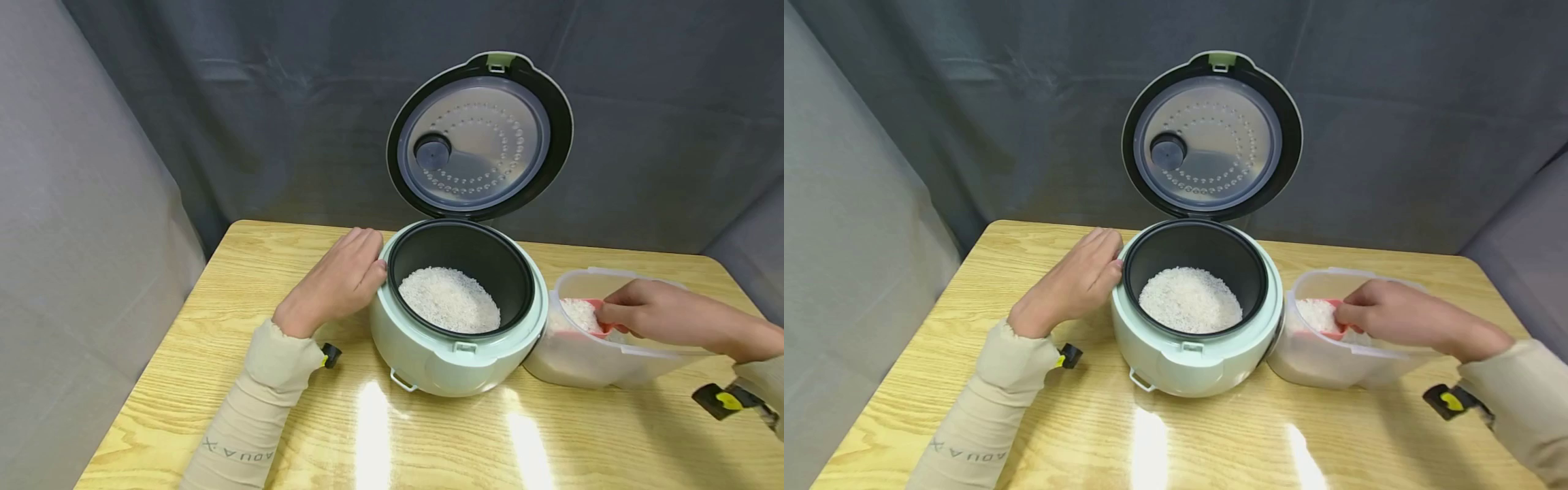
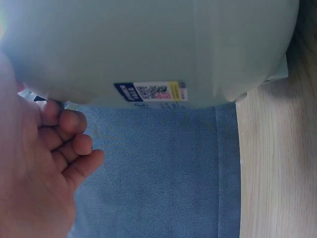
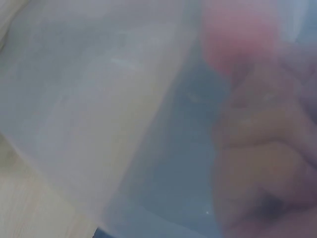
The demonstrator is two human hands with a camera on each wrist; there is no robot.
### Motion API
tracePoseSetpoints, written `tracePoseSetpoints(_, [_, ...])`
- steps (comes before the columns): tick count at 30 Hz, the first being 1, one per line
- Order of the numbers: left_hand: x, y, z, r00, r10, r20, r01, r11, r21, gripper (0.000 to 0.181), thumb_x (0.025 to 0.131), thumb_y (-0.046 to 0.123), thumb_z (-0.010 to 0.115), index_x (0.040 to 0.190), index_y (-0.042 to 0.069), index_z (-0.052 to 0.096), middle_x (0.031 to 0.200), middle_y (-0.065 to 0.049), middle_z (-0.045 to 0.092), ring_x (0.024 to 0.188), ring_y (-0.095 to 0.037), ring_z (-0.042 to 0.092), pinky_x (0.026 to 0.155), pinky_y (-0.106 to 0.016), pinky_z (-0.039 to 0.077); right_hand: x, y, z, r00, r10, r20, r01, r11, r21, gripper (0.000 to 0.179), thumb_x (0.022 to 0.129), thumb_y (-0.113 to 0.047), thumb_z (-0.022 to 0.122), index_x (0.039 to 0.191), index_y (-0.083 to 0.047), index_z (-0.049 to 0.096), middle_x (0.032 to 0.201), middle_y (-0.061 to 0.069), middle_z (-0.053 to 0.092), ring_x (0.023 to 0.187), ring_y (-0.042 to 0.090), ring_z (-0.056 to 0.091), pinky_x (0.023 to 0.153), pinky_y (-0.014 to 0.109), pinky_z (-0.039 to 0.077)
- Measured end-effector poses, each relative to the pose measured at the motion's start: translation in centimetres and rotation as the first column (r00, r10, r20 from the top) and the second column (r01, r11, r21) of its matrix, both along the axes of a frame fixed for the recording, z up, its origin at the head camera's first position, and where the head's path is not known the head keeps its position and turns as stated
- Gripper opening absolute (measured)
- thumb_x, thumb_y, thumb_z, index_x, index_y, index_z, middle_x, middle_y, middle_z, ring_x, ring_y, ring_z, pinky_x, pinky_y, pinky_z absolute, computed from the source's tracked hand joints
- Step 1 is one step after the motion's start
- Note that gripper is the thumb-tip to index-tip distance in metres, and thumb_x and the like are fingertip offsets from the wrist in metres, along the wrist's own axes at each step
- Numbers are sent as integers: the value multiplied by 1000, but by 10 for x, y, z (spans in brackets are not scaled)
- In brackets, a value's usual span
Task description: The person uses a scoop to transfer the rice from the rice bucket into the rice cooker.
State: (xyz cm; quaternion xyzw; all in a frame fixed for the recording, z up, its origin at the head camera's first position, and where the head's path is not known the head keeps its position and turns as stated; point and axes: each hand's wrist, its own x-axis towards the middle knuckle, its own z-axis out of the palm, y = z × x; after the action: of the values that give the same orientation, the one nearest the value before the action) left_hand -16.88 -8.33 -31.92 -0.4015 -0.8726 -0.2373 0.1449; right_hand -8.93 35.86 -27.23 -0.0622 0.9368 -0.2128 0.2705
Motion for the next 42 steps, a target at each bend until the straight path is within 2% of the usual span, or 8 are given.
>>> tracePoseSetpoints(6, [-1, 0, -1, 1000, 1, -8, -1, 1000, 0, 18, 95, 21, 34, 84, 9, 42, 78, -4, 39, 78, -23, 38, 77, -31, 32, 2, 0, 5, 999, -32, 39, 33, 999, -23, 36, 106, -27, 47, 83, -11, 70, 60, -6, 34, 51, 7, 29, 52, 29, 31])
tracePoseSetpoints(14, [0, -1, 0, 1000, 9, 8, -9, 1000, -2, 18, 95, 21, 34, 84, 10, 43, 78, -4, 40, 78, -22, 37, 77, -31, 32, 8, -4, 7, 989, -125, 76, 124, 992, 12, 37, 105, -29, 47, 71, -14, 54, 63, -5, 34, 55, 8, 29, 54, 31, 29])
tracePoseSetpoints(17, [0, -1, 0, 1000, 10, 12, -10, 1000, -2, 18, 95, 21, 34, 84, 9, 43, 78, -4, 40, 78, -22, 38, 77, -31, 32, 10, -4, 9, 988, -136, 79, 137, 991, 2, 38, 105, -29, 46, 72, -13, 56, 62, -5, 34, 54, 8, 27, 53, 31, 29])
tracePoseSetpoints(23, [0, 0, 0, 1000, 10, 17, -10, 1000, -2, 18, 95, 21, 34, 84, 10, 43, 79, -4, 40, 79, -22, 38, 77, -32, 33, 13, -4, 11, 986, -160, 56, 159, 987, 14, 37, 105, -27, 44, 81, -10, 66, 62, -7, 34, 55, 7, 27, 53, 30, 28])
tracePoseSetpoints(31, [0, 0, 0, 1000, 8, 13, -8, 1000, -2, 18, 95, 21, 34, 85, 9, 43, 79, -4, 39, 80, -22, 38, 78, -31, 33, 15, -2, 18, 979, -201, 39, 200, 979, 25, 37, 106, -27, 40, 92, -8, 68, 63, -6, 35, 54, 7, 28, 53, 31, 29])
tracePoseSetpoints(42, [0, 0, 0, 1000, 9, 17, -9, 1000, 2, 17, 95, 21, 35, 85, 10, 44, 79, -4, 40, 80, -22, 39, 78, -31, 33, 21, 4, 16, 974, -226, 15, 226, 974, 9, 41, 109, -28, 32, 79, -12, 56, 64, -5, 33, 53, 7, 24, 51, 34, 32])
